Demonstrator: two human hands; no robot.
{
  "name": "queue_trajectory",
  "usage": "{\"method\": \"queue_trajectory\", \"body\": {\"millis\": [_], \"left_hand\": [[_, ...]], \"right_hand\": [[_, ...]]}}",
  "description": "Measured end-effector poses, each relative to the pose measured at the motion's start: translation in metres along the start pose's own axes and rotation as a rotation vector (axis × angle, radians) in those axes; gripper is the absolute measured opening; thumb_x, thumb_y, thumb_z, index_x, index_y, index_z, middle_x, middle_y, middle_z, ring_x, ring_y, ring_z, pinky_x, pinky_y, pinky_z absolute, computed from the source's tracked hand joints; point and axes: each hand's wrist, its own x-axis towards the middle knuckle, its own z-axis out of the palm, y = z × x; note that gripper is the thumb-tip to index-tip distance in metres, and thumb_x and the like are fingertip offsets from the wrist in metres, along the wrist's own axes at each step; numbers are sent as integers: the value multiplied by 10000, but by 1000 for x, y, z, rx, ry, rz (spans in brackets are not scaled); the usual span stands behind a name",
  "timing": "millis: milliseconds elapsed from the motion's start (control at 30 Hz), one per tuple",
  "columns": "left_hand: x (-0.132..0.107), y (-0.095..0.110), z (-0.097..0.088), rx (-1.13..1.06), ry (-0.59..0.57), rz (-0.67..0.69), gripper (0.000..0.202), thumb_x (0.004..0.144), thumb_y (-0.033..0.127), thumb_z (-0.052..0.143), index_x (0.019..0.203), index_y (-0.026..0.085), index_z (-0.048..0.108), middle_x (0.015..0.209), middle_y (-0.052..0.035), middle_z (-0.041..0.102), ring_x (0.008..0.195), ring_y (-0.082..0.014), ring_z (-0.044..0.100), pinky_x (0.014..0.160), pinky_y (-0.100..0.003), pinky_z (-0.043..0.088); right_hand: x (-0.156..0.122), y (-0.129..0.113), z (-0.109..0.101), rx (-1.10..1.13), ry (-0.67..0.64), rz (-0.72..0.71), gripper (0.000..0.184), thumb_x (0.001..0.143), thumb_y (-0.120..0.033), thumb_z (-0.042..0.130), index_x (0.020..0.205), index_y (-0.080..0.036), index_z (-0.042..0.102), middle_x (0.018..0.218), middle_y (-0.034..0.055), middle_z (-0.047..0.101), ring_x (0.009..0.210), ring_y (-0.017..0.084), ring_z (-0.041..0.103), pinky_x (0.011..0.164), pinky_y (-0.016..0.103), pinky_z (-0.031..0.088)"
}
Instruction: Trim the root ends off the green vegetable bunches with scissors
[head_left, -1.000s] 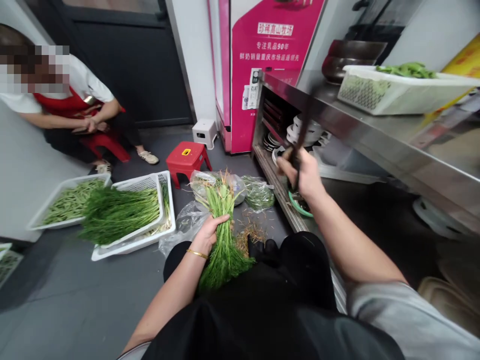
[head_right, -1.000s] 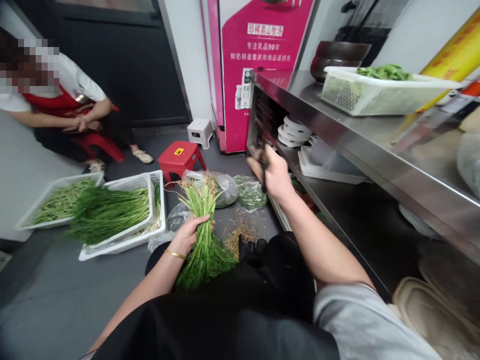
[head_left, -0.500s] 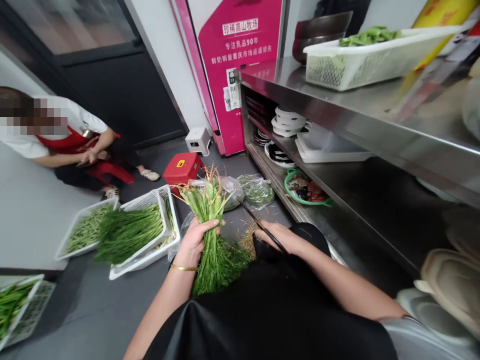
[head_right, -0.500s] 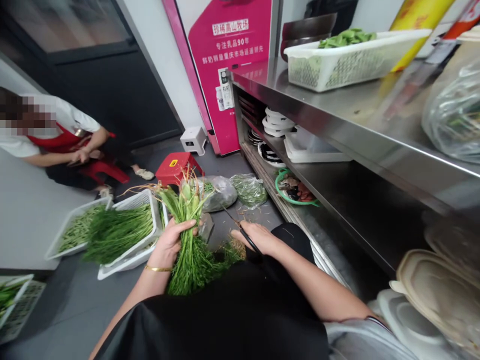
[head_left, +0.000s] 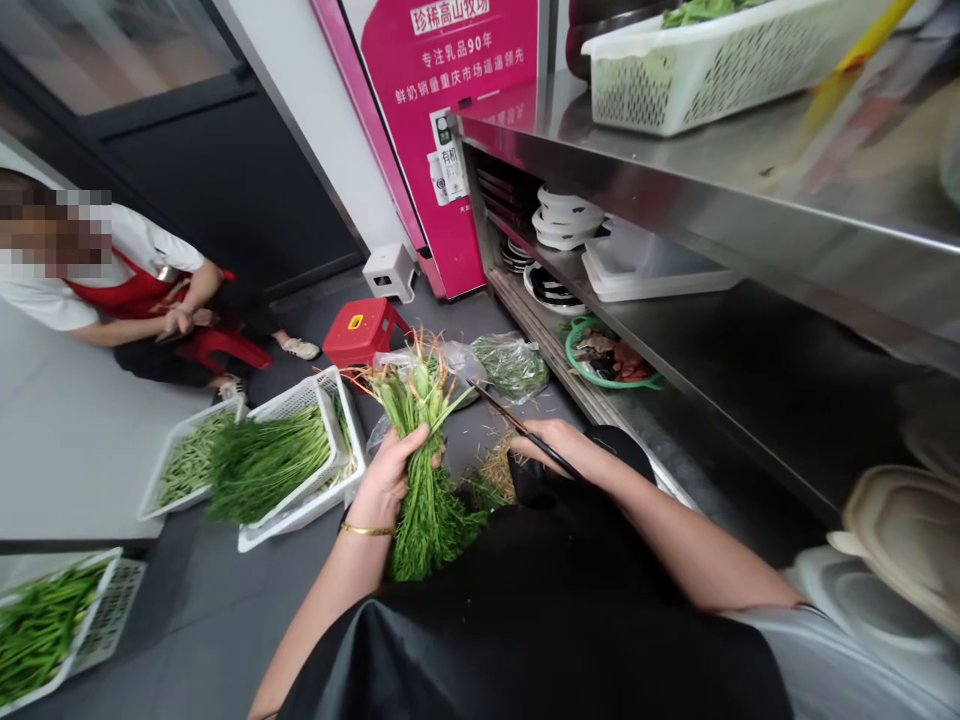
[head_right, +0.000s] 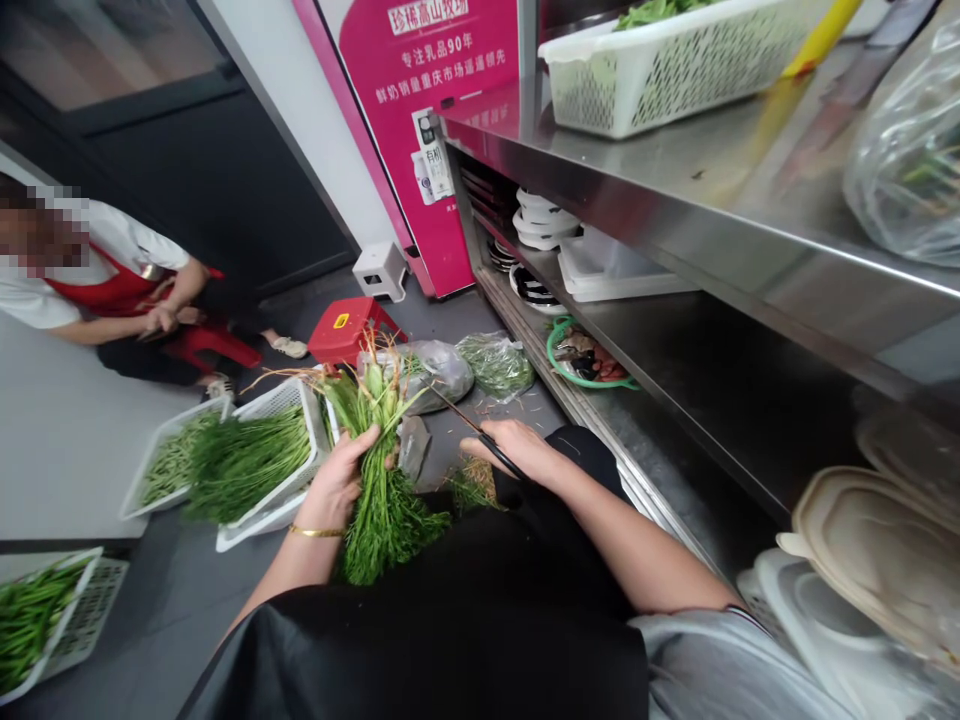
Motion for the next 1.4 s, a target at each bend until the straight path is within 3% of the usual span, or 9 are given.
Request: {"method": "queue_trajectory", "body": {"millis": [233, 367, 500, 633, 800, 1100, 1400], "left_hand": [[8, -3, -3, -43, 124, 0, 299, 515, 206, 822, 674, 111, 588, 500, 34, 566, 353, -73, 483, 344, -187, 387], [10, -7, -7, -34, 145, -20, 291, 503, 199, 818, 658, 113, 588, 474, 31, 558, 339, -81, 481, 325, -185, 367], [10, -9, -5, -13, 139, -52, 288, 497, 203, 816, 635, 117, 578, 451, 35, 542, 329, -90, 482, 322, -194, 370], [7, -8, -2, 1, 113, -60, 285, 498, 199, 814, 625, 113, 574, 452, 33, 540, 332, -87, 482, 324, -188, 362], [2, -5, 2, 12, 68, -47, 272, 515, 191, 803, 629, 111, 570, 441, 34, 530, 330, -82, 469, 332, -190, 347], [9, -13, -1, -6, 142, -61, 254, 514, 186, 800, 602, 106, 575, 433, 20, 547, 338, -80, 471, 348, -191, 353], [9, -22, 1, 131, 83, 6, 250, 557, 235, 801, 593, 108, 590, 423, 12, 547, 328, -91, 474, 340, -196, 363]], "right_hand": [[-15, 4, 7, -68, 33, 81, 416, 892, -547, 398, 684, -209, 522, 669, 33, 619, 668, 171, 617, 581, 233, 330], [-19, -6, 0, -180, -3, 80, 429, 929, -558, 307, 837, -209, 540, 750, 58, 669, 715, 198, 650, 598, 249, 355], [-11, -21, -2, -375, -103, 117, 564, 871, -682, 312, 1002, -180, 533, 857, 127, 704, 806, 281, 676, 649, 304, 399], [-2, -27, 3, -457, -114, 114, 687, 846, -739, 207, 1027, -161, 531, 876, 151, 705, 834, 313, 680, 672, 338, 429], [-1, -26, 5, -472, -114, 131, 728, 836, -749, 179, 1028, -149, 544, 873, 162, 706, 847, 301, 681, 696, 333, 434], [-4, -8, 9, -379, -41, 189, 625, 893, -681, 204, 947, -178, 572, 864, 135, 711, 863, 265, 681, 657, 287, 401], [6, -26, 8, -358, -134, 139, 684, 854, -731, 223, 1011, -161, 566, 904, 153, 706, 885, 291, 671, 698, 319, 421]]}}
